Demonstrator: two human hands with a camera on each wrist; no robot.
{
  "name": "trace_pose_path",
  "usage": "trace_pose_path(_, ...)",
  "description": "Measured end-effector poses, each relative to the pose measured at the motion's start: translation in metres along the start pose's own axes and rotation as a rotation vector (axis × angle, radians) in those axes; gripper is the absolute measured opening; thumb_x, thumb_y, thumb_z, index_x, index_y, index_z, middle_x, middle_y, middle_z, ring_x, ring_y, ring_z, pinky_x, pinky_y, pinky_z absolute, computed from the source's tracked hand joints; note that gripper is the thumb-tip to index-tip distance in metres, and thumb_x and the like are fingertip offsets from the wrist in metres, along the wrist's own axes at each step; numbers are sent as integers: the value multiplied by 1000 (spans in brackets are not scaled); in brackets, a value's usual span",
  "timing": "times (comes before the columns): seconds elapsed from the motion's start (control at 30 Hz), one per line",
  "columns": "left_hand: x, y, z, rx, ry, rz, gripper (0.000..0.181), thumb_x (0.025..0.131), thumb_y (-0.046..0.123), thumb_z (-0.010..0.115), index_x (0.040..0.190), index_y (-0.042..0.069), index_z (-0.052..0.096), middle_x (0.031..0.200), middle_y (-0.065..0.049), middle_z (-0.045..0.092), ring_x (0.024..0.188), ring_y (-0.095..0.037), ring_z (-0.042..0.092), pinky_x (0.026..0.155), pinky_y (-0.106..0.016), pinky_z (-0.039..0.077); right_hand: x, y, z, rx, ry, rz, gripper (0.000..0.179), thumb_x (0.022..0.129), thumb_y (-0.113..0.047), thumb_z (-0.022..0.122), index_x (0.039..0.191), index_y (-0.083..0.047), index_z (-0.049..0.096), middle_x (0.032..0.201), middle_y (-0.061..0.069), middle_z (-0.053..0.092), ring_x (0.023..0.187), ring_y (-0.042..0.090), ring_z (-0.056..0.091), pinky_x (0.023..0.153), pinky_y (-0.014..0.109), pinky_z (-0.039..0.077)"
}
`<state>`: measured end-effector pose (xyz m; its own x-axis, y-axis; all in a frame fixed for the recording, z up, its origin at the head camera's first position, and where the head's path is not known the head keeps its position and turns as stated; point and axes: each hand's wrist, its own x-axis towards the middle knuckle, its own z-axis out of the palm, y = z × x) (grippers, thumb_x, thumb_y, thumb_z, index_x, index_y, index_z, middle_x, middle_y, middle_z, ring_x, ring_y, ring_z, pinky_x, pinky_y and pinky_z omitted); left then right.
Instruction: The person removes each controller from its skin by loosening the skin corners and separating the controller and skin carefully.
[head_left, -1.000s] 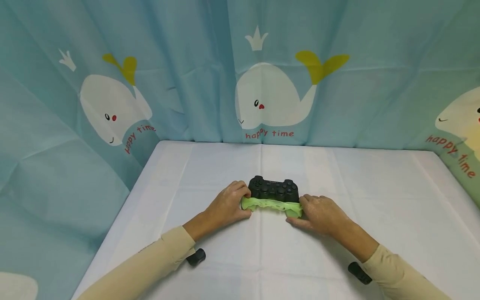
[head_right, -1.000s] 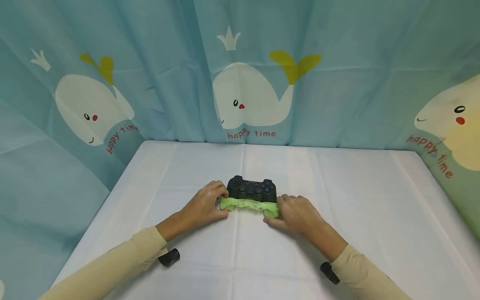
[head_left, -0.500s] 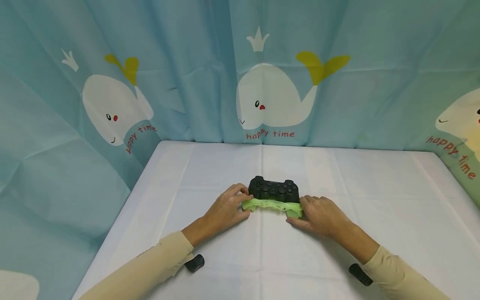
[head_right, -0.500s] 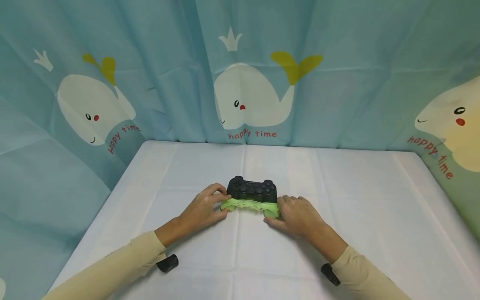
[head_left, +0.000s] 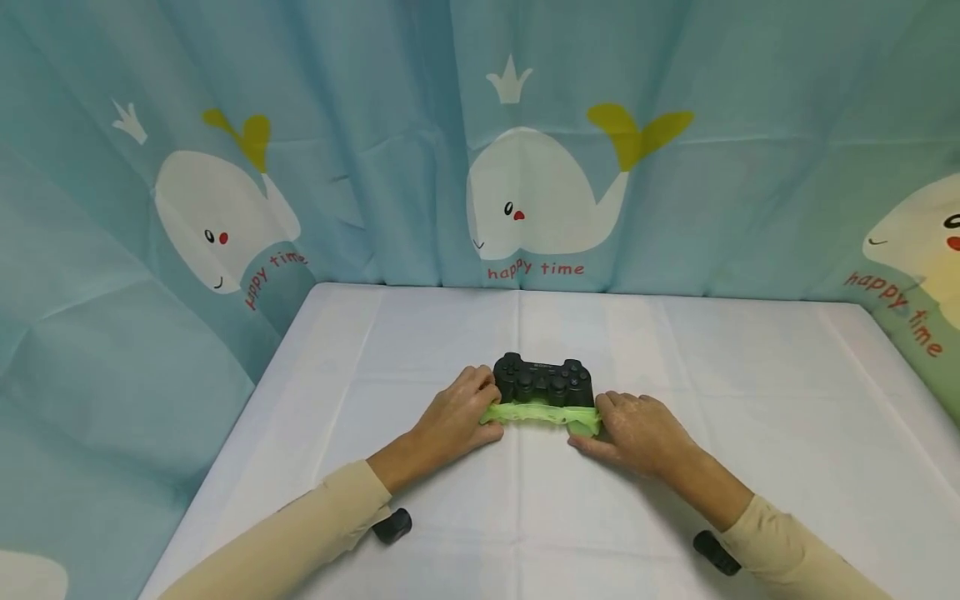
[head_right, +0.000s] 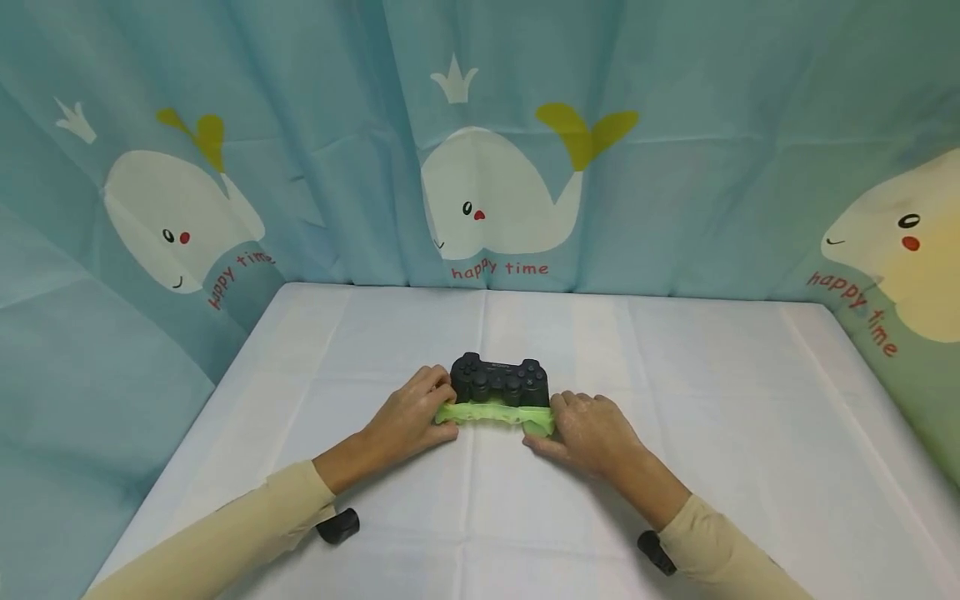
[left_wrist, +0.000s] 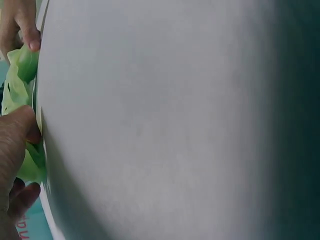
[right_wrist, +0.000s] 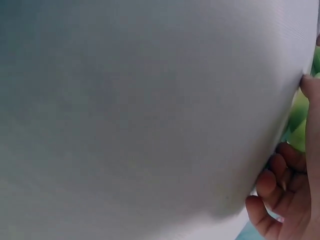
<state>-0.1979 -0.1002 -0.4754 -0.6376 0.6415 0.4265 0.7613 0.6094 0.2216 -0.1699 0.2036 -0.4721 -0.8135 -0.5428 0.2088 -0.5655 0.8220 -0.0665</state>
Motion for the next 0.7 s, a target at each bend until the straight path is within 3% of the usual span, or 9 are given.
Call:
trace_pose_path(0.17,5,-2,-4,102,-60,64,17,78,13,71,87,8,57,96,-5,45,84,-20,45,54,-25,45,2,2,0,-65,38,12,64,87,-62,68,97,0,55,81,6,53,67,24,58,56,42,51)
trace_pose_path(0.27,9,-2,-9,183,-135,108,18,81,17,70,88,7,57,92,-4,44,84,-22,44,57,-27,47,6,4,2,-99,47,-50,60,90,-55,68,101,2,57,86,9,54,69,25,58,60,44,52)
trace_pose_path(0.37,12,-2,-10,237,-173,146,18,82,18,70,88,6,58,92,-5,47,82,-22,45,62,-28,48,8,7,4,-109,75,-126,50,93,-49,69,94,0,56,77,4,47,63,21,52,57,40,49)
trace_pose_path(0.57,10,-5,-8,282,-119,205,17,81,18,69,82,7,56,85,-4,47,77,-20,45,64,-27,47,10,16,7,-165,213,-245,55,102,-56,50,84,-3,56,66,-1,41,56,19,52,50,37,45)
trace_pose_path(0.7,8,-8,-8,276,-77,217,16,80,17,70,80,8,55,82,-3,46,76,-20,45,63,-27,47,12,16,8,-159,245,-269,60,104,-59,41,84,-4,57,65,-1,42,55,18,53,50,36,44)
